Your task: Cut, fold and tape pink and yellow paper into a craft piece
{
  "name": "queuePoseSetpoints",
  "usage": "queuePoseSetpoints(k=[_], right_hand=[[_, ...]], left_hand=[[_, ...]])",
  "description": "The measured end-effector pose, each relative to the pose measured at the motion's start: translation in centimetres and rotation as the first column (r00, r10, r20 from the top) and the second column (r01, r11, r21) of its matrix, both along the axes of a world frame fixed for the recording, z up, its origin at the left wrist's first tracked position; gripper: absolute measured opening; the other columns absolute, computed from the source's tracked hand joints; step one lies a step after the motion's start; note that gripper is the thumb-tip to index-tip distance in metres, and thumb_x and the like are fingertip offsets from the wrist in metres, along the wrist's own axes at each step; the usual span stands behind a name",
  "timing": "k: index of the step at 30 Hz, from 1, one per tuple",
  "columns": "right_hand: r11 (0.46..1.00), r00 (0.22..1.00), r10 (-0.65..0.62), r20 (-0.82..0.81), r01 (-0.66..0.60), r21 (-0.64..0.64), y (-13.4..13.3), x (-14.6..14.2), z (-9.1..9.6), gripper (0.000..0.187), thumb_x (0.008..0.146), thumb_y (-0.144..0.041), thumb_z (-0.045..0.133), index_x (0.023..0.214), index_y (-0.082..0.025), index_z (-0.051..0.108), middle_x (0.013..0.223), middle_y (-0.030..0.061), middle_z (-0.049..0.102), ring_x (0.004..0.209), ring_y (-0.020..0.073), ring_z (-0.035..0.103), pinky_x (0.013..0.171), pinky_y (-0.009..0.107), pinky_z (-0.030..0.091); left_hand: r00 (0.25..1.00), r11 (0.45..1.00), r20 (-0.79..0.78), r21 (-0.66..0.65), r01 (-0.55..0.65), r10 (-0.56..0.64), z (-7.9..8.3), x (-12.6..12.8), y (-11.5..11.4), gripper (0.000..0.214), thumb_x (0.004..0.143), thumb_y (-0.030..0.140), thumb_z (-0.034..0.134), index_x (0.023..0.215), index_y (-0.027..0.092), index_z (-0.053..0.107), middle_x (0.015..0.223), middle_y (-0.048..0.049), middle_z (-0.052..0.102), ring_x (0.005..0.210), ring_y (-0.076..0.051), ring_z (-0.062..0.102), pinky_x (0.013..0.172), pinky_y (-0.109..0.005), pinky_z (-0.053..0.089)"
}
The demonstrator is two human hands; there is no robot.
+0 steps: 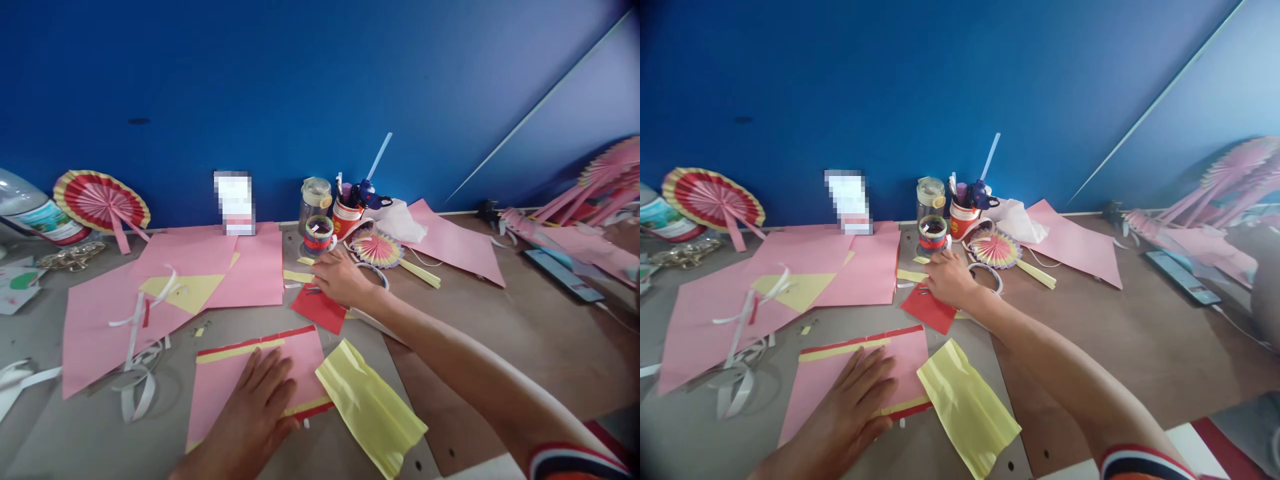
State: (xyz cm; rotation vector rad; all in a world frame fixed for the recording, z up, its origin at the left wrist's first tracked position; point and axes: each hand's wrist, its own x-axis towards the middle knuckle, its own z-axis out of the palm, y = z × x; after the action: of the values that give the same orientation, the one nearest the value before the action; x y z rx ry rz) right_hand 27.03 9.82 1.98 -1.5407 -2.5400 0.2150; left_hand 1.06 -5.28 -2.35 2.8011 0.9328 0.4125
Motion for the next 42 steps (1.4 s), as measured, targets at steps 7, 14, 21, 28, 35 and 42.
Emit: queuePoseSetpoints(k=[7,14,21,28,35,42], right_hand=[[0.968,0.97,-0.239,-0.05,0.235,-0.087,2.0,-3.2,-1.8,0.016,0.077,-0.011,0.053,0.086,-0.014,0.067,0.098,0.0143,0.064,0.098,0.0273,0.054,0.079,0.035,0.04],[0.929,0.928,-0.292,-0.231,0.218,-0.298,0.0,-0.4,1.6,0.009,0.08,-0.02,0.052,0.081,-0.016,0.06,0.071,-0.0014,0.06,0.063,0.0115,0.052,0.057,0.021,0.037],[0.814,0.831,-0.307,-0.464,-0.024,-0.581,-6.6,-0.8,1.9,0.005,0.074,-0.022,0.059,0.074,-0.017,0.06,0.064,-0.0049,0.053,0.059,0.0094,0.046,0.054,0.02,0.033],[0.821,0.866,-0.306,-0.396,0.028,-0.571,-8.8,-1.8,-0.1,0.022,0.073,-0.013,0.055,0.093,-0.018,0.063,0.063,-0.0055,0.054,0.06,0.0109,0.048,0.057,0.021,0.033],[0.816,0.907,-0.264,-0.329,0.028,-0.577,-8.9,-1.9,-0.2,0.029,0.073,-0.013,0.054,0.101,-0.017,0.064,0.071,-0.0013,0.063,0.065,0.0141,0.055,0.061,0.022,0.036],[0.841,0.952,-0.239,-0.19,0.106,-0.53,-9.0,-2.5,-0.3,0.037,0.077,-0.016,0.053,0.113,-0.016,0.06,0.088,0.0058,0.07,0.074,0.0185,0.062,0.065,0.025,0.038]], left_hand=[[0.999,0.999,0.01,-0.032,-0.044,0.044,0.4,0.5,-0.3,0.025,0.087,0.026,0.059,0.111,0.019,0.061,0.133,-0.0112,0.057,0.134,-0.031,0.04,0.11,-0.058,0.034],[0.999,0.998,0.027,-0.058,-0.022,0.024,1.1,0.1,-0.1,0.027,0.085,0.017,0.056,0.112,0.019,0.061,0.13,-0.0113,0.059,0.134,-0.029,0.041,0.11,-0.057,0.034],[0.999,0.999,-0.034,-0.038,0.0,-0.002,1.1,0.8,-0.6,0.029,0.086,0.022,0.058,0.114,0.017,0.059,0.131,-0.0131,0.058,0.132,-0.032,0.043,0.108,-0.059,0.037],[0.998,1.0,-0.054,-0.016,0.01,-0.011,0.7,0.9,-0.8,0.03,0.087,0.025,0.059,0.116,0.016,0.06,0.139,-0.0114,0.052,0.135,-0.033,0.04,0.108,-0.057,0.039],[0.999,0.999,-0.021,-0.028,-0.027,0.027,1.2,1.1,-0.8,0.027,0.086,0.03,0.063,0.109,0.017,0.06,0.145,-0.0142,0.044,0.141,-0.033,0.029,0.107,-0.055,0.039],[0.996,0.994,-0.085,-0.104,-0.023,0.014,1.5,1.3,-0.2,0.036,0.084,0.045,0.063,0.107,0.018,0.058,0.147,-0.0181,0.041,0.14,-0.035,0.031,0.107,-0.059,0.035]])
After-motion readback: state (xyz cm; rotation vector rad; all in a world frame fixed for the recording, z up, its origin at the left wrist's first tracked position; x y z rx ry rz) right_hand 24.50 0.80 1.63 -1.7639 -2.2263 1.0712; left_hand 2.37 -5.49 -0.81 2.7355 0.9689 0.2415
